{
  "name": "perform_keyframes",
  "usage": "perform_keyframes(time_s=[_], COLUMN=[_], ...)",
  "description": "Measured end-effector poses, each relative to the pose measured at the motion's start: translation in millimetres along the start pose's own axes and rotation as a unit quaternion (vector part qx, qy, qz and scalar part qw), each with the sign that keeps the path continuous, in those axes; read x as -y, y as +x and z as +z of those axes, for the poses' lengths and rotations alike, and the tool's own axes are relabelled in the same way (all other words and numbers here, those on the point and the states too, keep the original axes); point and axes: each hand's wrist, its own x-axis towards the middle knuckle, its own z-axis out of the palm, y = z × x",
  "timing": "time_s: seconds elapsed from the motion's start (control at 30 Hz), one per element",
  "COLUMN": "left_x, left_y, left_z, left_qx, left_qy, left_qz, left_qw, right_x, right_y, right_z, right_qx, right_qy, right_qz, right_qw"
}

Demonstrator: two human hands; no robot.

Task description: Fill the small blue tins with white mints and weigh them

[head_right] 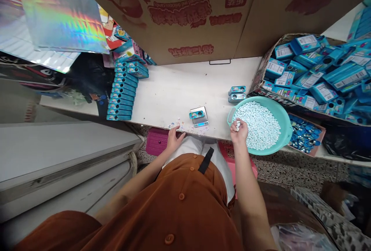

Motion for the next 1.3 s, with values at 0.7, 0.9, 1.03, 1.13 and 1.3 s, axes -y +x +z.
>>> perform_keyframes(time_s=[0.7,0.9,1.03,1.13,1.3], left_x=[62.6,70.2,74.0,75.2,77.9], left_y=[45.9,53.5,54.6,55.5,57.9], left_z=[-63.4,-67.7,-68.3,-67.8,-65.3], left_qx=[0.053,0.052,0.055,0.065,0.068], left_qy=[-0.023,-0.041,-0.04,-0.038,-0.041], left_qz=[-0.023,-0.036,-0.037,-0.043,-0.046], left_qw=[0.998,0.997,0.997,0.996,0.996], right_x=[-109.6,-115.2,-117.5,-118.8,-119.3], right_y=[42.8,42.6,41.8,40.8,38.8], right_z=[142.0,151.0,151.3,151.1,150.9], right_qx=[-0.112,-0.14,-0.143,-0.145,-0.138], right_qy=[-0.023,-0.047,-0.064,-0.087,-0.097], right_qz=[-0.148,-0.174,-0.193,-0.202,-0.215], right_qw=[0.982,0.974,0.969,0.965,0.962])
